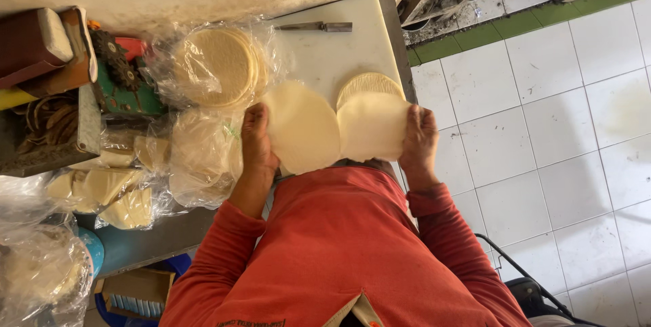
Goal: The person separates and stacks dough wrappers, then cuts a stack of them into quarters using a knife.
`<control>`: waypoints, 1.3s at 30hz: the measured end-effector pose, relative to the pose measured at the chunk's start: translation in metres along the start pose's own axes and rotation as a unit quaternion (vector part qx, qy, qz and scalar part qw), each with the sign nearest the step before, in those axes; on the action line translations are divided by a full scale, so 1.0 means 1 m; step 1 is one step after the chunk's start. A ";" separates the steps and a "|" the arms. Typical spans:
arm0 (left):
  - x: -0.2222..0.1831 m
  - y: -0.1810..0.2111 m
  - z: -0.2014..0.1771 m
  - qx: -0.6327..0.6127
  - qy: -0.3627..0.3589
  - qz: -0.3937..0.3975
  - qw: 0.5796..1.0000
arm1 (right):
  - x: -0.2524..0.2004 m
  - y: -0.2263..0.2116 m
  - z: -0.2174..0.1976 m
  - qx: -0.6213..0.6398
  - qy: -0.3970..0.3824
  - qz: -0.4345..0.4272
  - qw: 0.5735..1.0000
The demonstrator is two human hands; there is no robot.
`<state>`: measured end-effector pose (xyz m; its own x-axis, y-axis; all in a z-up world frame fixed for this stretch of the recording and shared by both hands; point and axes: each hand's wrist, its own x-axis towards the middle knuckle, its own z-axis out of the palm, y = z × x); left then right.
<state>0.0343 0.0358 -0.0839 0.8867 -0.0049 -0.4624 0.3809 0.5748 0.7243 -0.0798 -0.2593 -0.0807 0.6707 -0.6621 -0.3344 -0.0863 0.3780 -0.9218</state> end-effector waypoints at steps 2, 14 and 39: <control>0.002 0.001 -0.018 0.024 -0.002 0.014 1.000 | 0.001 -0.005 -0.015 -0.061 0.003 -0.020 0.998; -0.016 0.004 -0.082 0.184 0.040 0.116 0.975 | 0.000 0.014 -0.005 -0.488 -0.032 -0.133 0.862; -0.049 0.021 -0.065 0.230 0.048 0.091 0.968 | 0.121 0.111 -0.032 -0.432 -0.095 -0.190 0.877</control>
<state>-0.0181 0.1015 -0.0794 0.9305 0.1503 -0.3341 0.3159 0.1330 0.9394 -0.0315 -0.3182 -0.2303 0.8753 -0.4836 -0.0084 -0.3012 -0.5316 -0.7916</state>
